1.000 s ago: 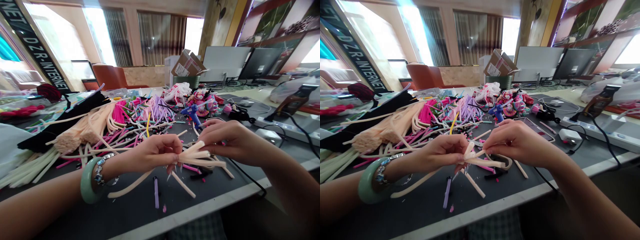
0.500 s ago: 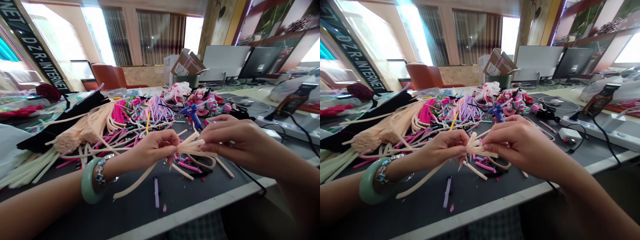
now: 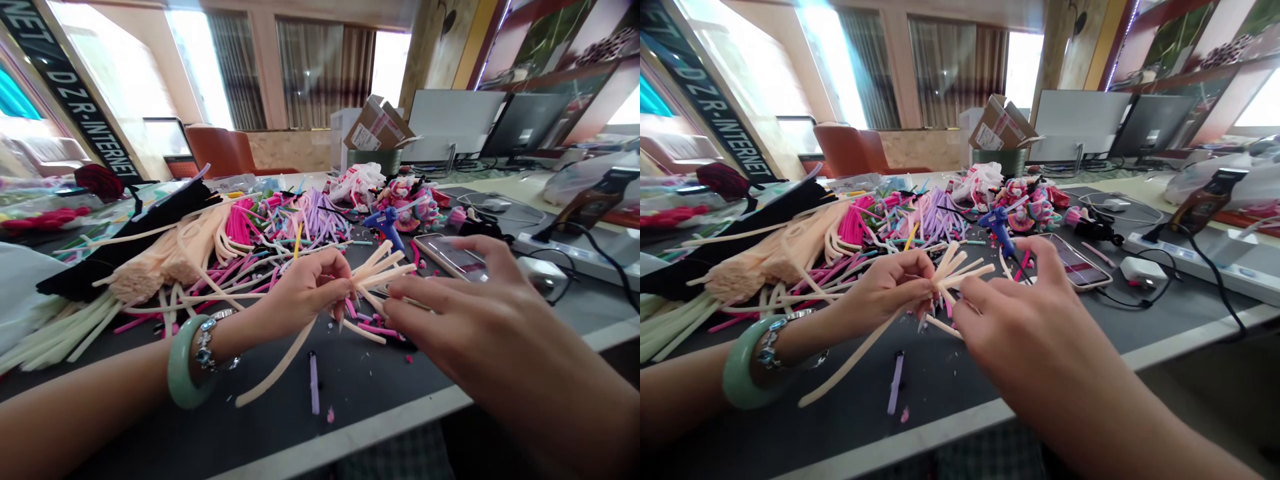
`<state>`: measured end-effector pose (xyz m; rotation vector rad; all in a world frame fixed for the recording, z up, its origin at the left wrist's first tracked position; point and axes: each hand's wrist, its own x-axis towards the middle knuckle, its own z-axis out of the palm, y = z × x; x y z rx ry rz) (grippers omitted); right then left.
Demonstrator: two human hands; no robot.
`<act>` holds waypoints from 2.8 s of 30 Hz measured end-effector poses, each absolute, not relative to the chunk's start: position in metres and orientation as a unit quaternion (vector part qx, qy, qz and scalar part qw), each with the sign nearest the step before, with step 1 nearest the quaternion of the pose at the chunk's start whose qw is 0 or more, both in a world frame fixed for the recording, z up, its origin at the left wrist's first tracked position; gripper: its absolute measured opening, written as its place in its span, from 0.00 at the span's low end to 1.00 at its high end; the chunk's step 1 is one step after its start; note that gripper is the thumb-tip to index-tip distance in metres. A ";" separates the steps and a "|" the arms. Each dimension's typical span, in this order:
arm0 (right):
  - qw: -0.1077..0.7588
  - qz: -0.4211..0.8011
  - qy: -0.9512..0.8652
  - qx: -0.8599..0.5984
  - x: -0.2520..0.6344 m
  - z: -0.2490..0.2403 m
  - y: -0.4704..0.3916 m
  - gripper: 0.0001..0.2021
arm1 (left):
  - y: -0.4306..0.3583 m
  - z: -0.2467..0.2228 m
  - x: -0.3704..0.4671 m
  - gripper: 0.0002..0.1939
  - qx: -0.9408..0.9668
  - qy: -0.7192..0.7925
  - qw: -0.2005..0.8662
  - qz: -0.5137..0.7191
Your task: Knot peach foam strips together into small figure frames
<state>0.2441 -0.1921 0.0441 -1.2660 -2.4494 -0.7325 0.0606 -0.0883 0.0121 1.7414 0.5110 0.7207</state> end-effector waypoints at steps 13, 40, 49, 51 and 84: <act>0.175 -0.235 -0.875 -0.386 0.216 0.017 -0.190 0.13 | -0.095 0.007 0.062 0.08 0.747 0.230 0.543 0.308; 0.495 -0.111 -0.752 -0.422 0.246 0.018 -0.144 0.38 | -0.091 0.008 0.061 0.07 0.599 0.171 0.746 0.234; 0.431 -0.088 -0.818 -0.371 0.260 0.029 -0.142 0.09 | -0.087 0.005 0.059 0.06 0.592 0.128 0.757 0.245; 0.417 -0.107 -0.825 -0.367 0.263 0.031 -0.142 0.10 | -0.087 0.004 0.059 0.06 0.586 0.123 0.760 0.252; 0.459 -0.101 -0.804 -0.363 0.244 0.019 -0.149 0.02 | -0.099 0.003 0.063 0.06 0.629 0.204 0.672 0.334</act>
